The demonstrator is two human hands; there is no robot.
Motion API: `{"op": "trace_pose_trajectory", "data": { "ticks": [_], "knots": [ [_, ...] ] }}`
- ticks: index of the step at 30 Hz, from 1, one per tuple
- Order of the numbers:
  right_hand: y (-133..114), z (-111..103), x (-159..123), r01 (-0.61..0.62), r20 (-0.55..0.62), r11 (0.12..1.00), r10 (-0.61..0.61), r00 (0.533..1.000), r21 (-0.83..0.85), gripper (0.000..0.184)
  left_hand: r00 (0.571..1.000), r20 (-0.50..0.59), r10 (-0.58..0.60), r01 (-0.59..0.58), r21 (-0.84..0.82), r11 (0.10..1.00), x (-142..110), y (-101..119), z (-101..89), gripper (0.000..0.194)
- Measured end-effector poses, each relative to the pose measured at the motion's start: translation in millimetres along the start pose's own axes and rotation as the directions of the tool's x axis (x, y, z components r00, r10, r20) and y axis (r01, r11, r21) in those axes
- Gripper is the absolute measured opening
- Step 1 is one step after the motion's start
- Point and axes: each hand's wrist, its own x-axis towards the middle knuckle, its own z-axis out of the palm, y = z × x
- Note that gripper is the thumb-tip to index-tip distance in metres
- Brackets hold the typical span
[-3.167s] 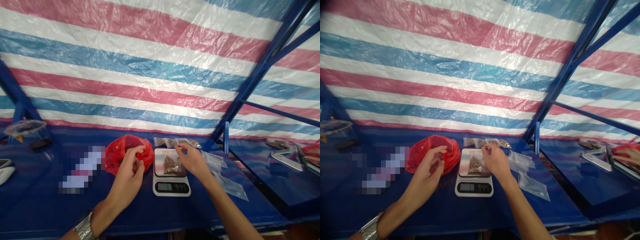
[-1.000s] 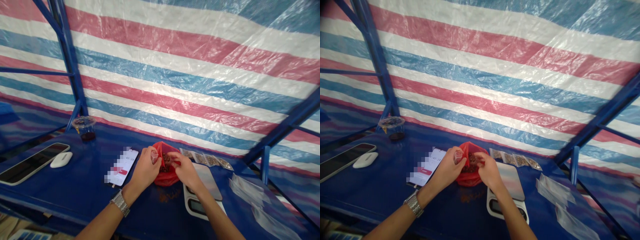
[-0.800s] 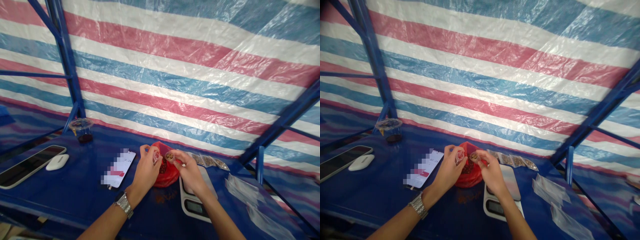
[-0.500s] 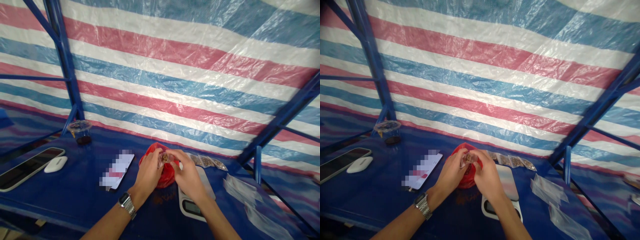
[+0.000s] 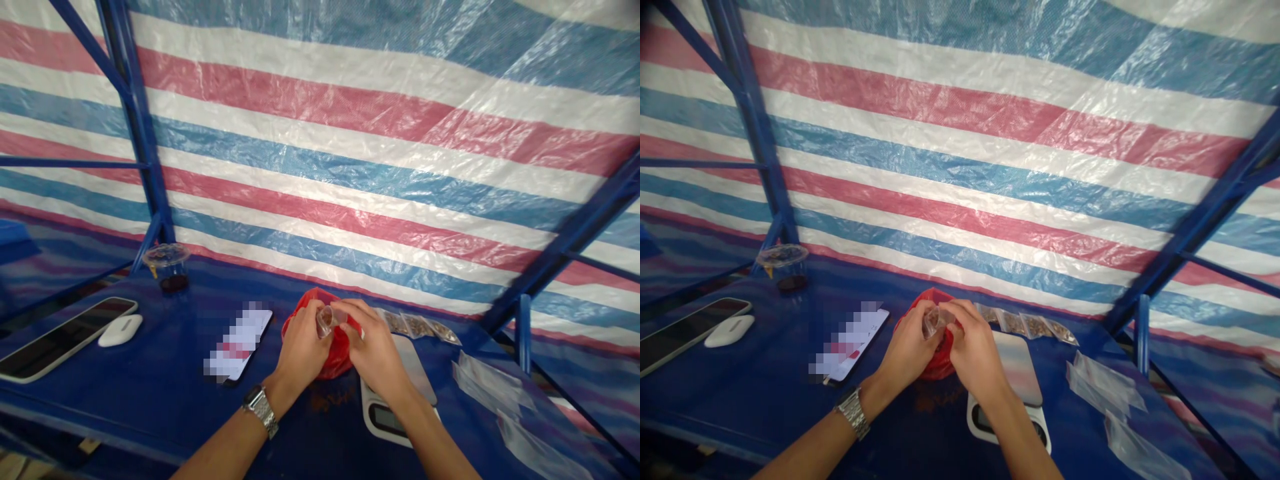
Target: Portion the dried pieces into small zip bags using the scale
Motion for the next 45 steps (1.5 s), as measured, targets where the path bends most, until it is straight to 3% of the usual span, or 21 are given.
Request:
{"op": "trace_pose_trajectory", "data": {
  "ticks": [9, 12, 14, 17, 20, 23, 26, 30, 34, 39, 42, 45],
  "knots": [
    [17, 12, 0, -0.123, -0.097, 0.985, 0.134, 0.986, 0.119, 0.034, 0.998, -0.033, -0.061, 0.06, -0.047, 0.997, 1, -3, -4.0, 0.004],
    [26, 21, -1, -0.174, -0.113, 0.985, 0.174, 0.978, 0.013, 0.037, 0.989, -0.098, -0.108, 0.102, -0.07, 0.992, 3, -11, -6.8, 0.014],
    [28, 25, -1, -0.178, -0.064, 0.981, 0.173, 0.983, -0.075, 0.04, 0.984, -0.138, -0.111, 0.1, -0.088, 0.991, 5, -15, -9.5, 0.018],
    [20, 23, -1, -0.125, -0.018, 0.989, 0.124, 0.992, -0.085, 0.039, 0.976, -0.209, -0.055, 0.039, -0.081, 0.996, 7, -14, -13.8, 0.017],
    [-1, 12, 0, -0.059, -0.066, 0.997, 0.062, 0.996, 0.042, 0.028, 0.963, -0.263, 0.055, -0.061, -0.014, 0.998, 5, -6, -15.1, 0.03],
    [-21, 2, -5, -0.064, -0.025, 0.985, 0.069, 0.997, 0.162, 0.016, 0.972, -0.189, 0.139, -0.135, 0.032, 0.99, 0, 4, -8.8, 0.048],
    [-25, -6, -12, -0.119, -0.051, 0.976, 0.13, 0.99, 0.185, 0.011, 0.979, -0.101, 0.178, -0.179, -0.007, 0.984, -5, 13, 4.6, 0.05],
    [0, -33, -21, -0.199, -0.178, 0.955, 0.24, 0.954, 0.218, 0.019, 0.966, 0.001, 0.257, -0.255, -0.124, 0.959, -12, 25, 20.8, 0.063],
    [42, -69, -36, -0.313, -0.201, 0.92, 0.361, 0.911, 0.234, 0.025, 0.936, 0.142, 0.321, -0.297, -0.164, 0.941, -18, 33, 25.2, 0.084],
    [83, -84, -66, -0.424, -0.177, 0.905, 0.421, 0.89, 0.019, 0.024, 0.924, 0.195, 0.328, -0.311, -0.113, 0.944, -18, 34, 27.0, 0.067],
    [96, -90, -77, -0.418, -0.232, 0.894, 0.378, 0.896, -0.16, 0.032, 0.93, 0.178, 0.32, -0.311, -0.078, 0.947, -16, 34, 29.4, 0.059],
    [104, -104, -81, -0.416, -0.301, 0.883, 0.344, 0.889, -0.219, 0.038, 0.927, 0.173, 0.332, -0.326, -0.06, 0.943, -17, 35, 31.1, 0.055]
  ]
}}
